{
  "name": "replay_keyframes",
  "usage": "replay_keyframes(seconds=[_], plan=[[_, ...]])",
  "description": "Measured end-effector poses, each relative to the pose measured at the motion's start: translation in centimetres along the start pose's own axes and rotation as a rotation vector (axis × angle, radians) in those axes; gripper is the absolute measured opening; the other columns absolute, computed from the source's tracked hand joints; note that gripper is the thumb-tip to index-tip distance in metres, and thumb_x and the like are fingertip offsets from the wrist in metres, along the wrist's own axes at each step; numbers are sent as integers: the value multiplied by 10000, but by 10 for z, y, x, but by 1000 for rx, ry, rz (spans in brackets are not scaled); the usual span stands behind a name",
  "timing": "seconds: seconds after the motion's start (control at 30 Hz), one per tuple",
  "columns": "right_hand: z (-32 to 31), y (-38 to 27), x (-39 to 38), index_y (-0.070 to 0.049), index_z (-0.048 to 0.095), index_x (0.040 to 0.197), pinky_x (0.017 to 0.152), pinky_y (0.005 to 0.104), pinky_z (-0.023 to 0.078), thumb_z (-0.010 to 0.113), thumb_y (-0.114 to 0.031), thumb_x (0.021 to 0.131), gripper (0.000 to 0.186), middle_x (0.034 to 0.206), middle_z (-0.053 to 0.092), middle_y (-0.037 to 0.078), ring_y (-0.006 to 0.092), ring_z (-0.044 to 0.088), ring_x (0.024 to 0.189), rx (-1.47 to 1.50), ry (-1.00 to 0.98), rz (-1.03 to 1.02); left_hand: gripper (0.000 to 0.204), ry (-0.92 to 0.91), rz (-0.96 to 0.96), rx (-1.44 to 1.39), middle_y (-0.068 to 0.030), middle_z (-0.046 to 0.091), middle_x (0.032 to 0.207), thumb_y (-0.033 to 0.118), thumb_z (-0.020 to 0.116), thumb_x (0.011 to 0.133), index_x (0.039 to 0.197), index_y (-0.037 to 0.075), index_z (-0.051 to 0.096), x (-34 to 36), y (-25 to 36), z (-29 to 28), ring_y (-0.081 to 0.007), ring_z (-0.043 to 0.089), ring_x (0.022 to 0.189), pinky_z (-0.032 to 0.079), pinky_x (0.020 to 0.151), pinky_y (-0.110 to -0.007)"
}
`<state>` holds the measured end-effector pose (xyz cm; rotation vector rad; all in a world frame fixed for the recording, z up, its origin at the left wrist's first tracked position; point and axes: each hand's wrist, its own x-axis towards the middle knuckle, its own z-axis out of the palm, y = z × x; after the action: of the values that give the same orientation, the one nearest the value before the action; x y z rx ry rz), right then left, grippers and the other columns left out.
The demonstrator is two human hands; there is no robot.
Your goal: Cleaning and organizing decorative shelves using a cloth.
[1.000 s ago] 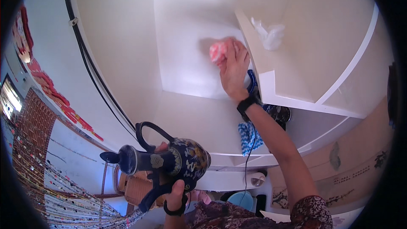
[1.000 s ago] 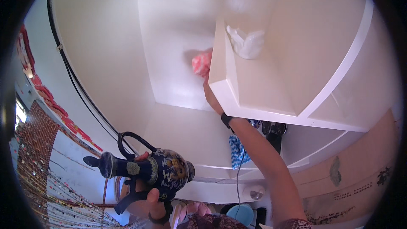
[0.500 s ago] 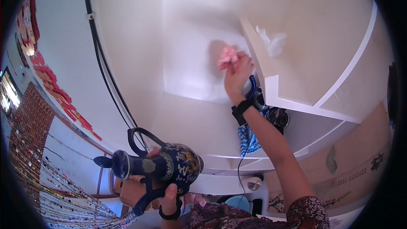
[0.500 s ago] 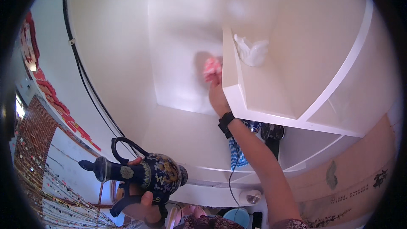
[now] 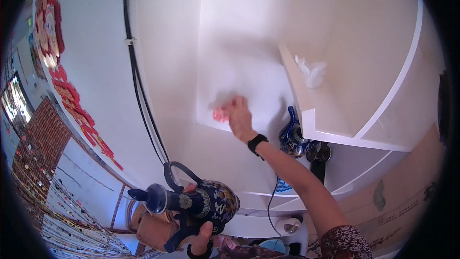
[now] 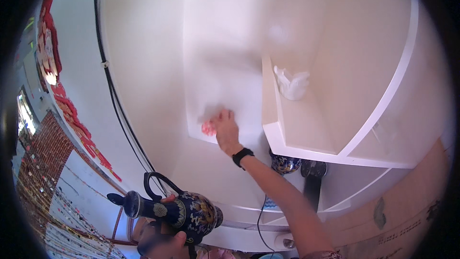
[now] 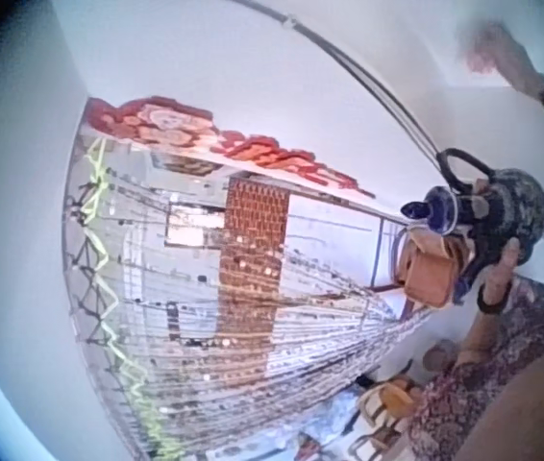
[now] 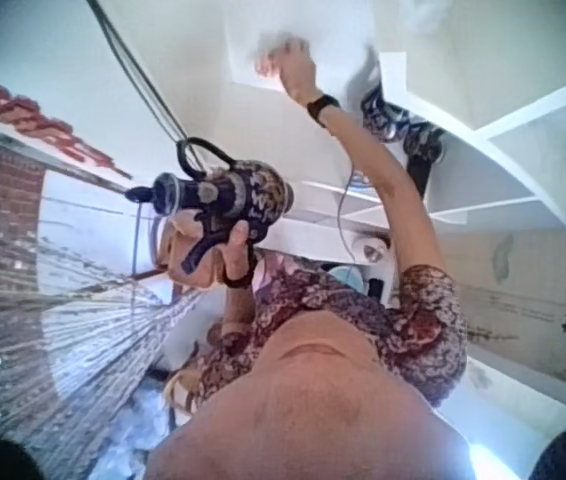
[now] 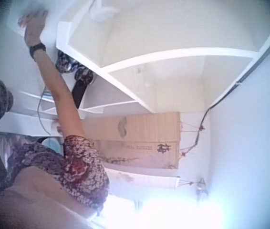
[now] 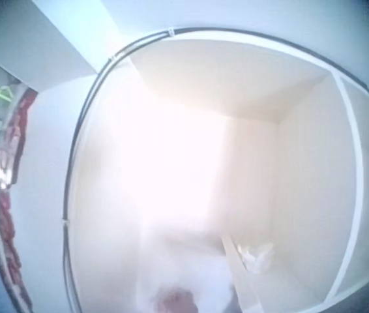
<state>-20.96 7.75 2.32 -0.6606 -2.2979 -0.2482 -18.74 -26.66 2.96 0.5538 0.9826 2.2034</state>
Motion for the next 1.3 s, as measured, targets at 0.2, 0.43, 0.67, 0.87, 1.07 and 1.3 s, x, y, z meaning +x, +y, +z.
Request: replay_keyframes(seconds=[0.2, 0.43, 0.67, 0.87, 1.07, 1.3], plan=[[-71, -12, 85, -67, 609, 919, 716, 380, 435, 529, 97, 672, 307, 903, 458, 115, 298, 451, 838, 172, 667, 174, 879, -1, 6, 16, -179, 391, 1292, 346, 687, 645, 1332, -33, 291, 9, -1, 2, -298, 412, 1193, 341, 1017, -410], [10, -38, 62, -129, 599, 742, 713, 363, 430, 610, -151, 662, 84, 859, 473, 80, 251, 487, 849, -12, 298, -200, 883, -27, 21, 17, -177, 389, 1292, 352, 689, 644, 1331, -34, 291, 19, -5, 12, -296, 409, 1195, 337, 1019, -409], [13, -1, 4, -142, 636, 742, 727, 373, 437, 595, -161, 679, 78, 928, 483, 80, 253, 487, 895, -272, 116, -295, 886, -38, 22, 16, -175, 388, 1292, 358, 690, 642, 1330, -36, 292, 17, -10, 9, -294, 407, 1197, 333, 1021, -407], [-84, 36, 40, -130, 573, 810, 674, 385, 466, 570, -113, 705, 106, 903, 452, 97, 285, 490, 863, -355, 181, -47, 890, -41, 40, 14, -174, 387, 1292, 362, 691, 641, 1328, -37, 292, 11, -13, 5, -293, 405, 1198, 330, 1023, -406], [-91, 29, 17, -71, 537, 836, 632, 318, 497, 566, -83, 713, 127, 890, 438, 105, 270, 497, 823, 887, 157, 407, 893, -15, 40, 19, -172, 386, 1292, 367, 692, 640, 1327, -38, 292, 12, -15, -1, -291, 403, 1200, 327, 1024, -405], [-36, 59, -45, -67, 571, 849, 619, 261, 529, 584, -89, 721, 130, 943, 467, 99, 240, 520, 884, -806, -7, 32, 897, -2, 31, 14, -171, 385, 1292, 373, 694, 639, 1326, -40, 292, 11, -16, 1, -289, 400, 1202, 323, 1026, -404]])
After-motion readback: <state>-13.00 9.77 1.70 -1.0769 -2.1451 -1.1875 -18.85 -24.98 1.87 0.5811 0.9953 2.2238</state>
